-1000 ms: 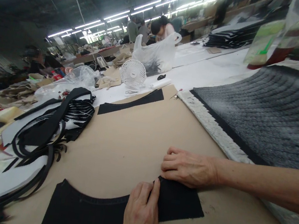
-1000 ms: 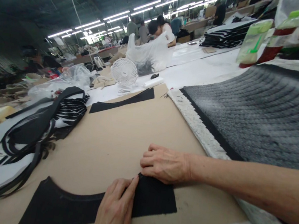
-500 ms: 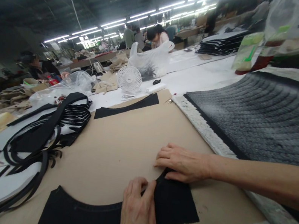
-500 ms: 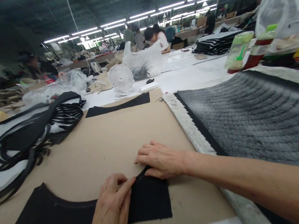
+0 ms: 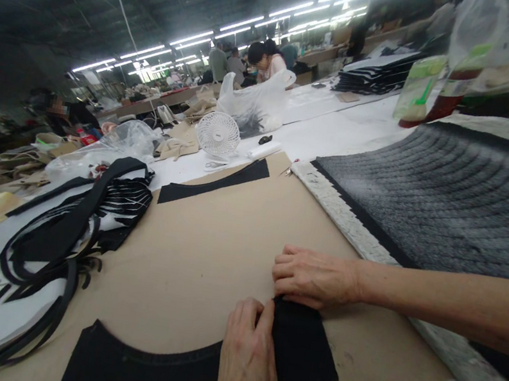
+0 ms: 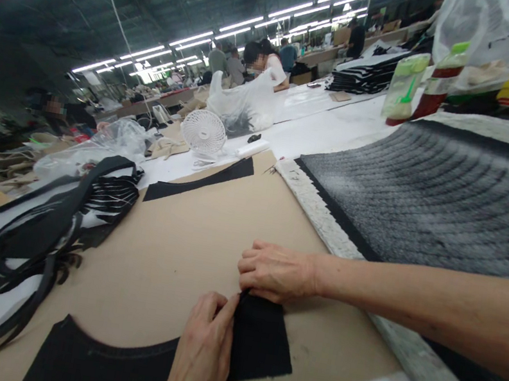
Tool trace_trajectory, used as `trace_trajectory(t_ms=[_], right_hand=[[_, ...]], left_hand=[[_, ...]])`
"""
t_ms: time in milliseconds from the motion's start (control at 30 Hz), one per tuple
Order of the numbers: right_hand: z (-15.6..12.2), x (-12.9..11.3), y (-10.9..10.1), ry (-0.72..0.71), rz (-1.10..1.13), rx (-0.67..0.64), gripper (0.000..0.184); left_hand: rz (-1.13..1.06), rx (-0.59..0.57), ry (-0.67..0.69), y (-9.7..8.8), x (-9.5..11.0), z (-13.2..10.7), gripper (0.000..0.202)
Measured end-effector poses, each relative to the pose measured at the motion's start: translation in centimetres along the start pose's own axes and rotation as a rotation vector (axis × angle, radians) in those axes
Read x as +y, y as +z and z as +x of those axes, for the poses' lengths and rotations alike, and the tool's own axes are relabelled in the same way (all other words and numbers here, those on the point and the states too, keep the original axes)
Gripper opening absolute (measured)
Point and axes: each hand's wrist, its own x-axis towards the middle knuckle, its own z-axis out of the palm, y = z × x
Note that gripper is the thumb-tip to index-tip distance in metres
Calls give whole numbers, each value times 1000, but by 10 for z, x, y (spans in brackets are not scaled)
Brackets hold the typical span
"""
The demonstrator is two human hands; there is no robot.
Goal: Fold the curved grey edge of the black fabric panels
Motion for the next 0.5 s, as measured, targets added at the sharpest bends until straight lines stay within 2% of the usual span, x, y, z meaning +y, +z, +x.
trace_trajectory(t_ms=[133,500], right_hand=[[-2,-1,-1,-25,-32,2,7],[-16,2,5,-48,-66,57,6]], left_hand=[[59,-26,36,2,-2,0,45],[109,-20,19,0,5,5,54]])
